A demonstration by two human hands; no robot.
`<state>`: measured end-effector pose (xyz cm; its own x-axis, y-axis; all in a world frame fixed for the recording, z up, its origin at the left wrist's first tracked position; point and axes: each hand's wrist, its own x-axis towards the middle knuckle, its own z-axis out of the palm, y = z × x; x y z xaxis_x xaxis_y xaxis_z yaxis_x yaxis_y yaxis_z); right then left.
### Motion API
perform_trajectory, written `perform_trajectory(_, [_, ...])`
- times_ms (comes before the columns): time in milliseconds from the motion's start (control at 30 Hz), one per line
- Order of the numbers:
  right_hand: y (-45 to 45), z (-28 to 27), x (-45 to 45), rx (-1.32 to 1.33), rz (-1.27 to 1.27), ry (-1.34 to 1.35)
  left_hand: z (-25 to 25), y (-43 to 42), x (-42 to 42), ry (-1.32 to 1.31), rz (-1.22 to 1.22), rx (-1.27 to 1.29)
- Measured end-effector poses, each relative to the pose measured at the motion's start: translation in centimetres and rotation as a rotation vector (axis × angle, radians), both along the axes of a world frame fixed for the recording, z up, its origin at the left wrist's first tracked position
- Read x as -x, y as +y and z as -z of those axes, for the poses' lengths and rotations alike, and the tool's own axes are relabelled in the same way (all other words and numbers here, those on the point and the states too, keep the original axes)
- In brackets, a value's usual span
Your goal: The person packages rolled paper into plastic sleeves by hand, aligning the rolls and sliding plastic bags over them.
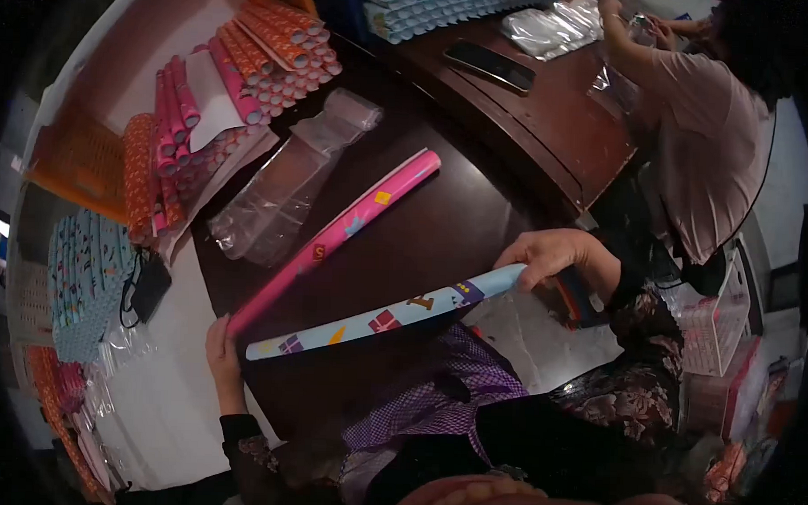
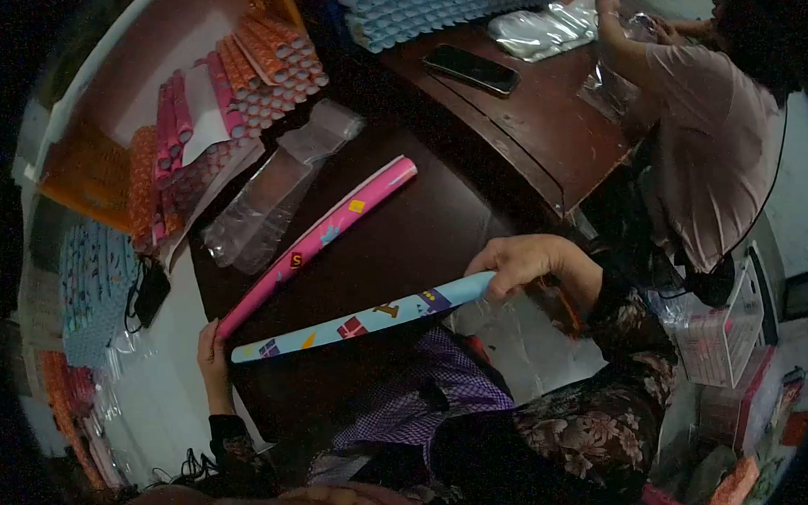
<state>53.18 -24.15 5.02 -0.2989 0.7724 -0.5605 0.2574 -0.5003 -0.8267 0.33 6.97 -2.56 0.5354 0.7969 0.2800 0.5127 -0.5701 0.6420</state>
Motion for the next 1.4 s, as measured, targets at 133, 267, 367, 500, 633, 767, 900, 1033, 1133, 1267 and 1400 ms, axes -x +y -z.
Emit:
perform_trajectory(133, [0.8,0.5,-0.1,-0.032,-0.021,-0.001,-0.4,-0.2,0.1,0.002,-0.046,0.063])
perform_trajectory(267, [2.0,1.1,-0.4,-0.027,-0.051,0.047,-2.4,-1.7,-1.5,-0.012,-0.083,0.140])
perform_trajectory(367, [3.2,1.2,-0.1,-0.150,-0.031,0.065,-1.5,-1.0,-0.6,-0.037,-0.061,0.171])
perform_trajectory(500, [4.4,-1.0,0.1,-0.085,-0.080,-0.156,-2.9,-2.1,-1.4,0.036,-0.012,0.103])
perform_trajectory(633, [6.0,1.8,-1.2,-0.514,-0.120,-0.311,-1.0,-1.2,-0.2,-0.036,-0.023,0.037])
perform_trajectory(767, [7.8,-0.3,-0.3,-0.248,-0.039,-0.390,-1.4,-1.5,-0.8,-0.082,0.030,0.024])
perform_trajectory(900, [8.0,1.2,-0.8,-0.484,0.004,-0.346,-1.0,-0.7,-0.4,-0.073,0.081,0.078])
perform_trajectory(1033, [9.1,2.9,-2.4,-0.451,0.060,-0.374,-2.0,-0.9,0.0,-0.069,0.062,0.145])
perform_trajectory(1133, [9.7,2.7,-2.4,-0.469,0.052,-0.417,-2.4,-1.1,-0.4,-0.084,0.099,0.155])
perform_trajectory(1267, [10.3,2.6,-1.8,-0.532,0.052,-0.474,-2.9,-1.7,-0.5,-0.118,0.102,0.150])
perform_trajectory(1400, [11.1,2.4,-2.1,-0.597,-0.053,-0.536,-1.7,-0.9,-0.3,-0.145,0.025,0.227])
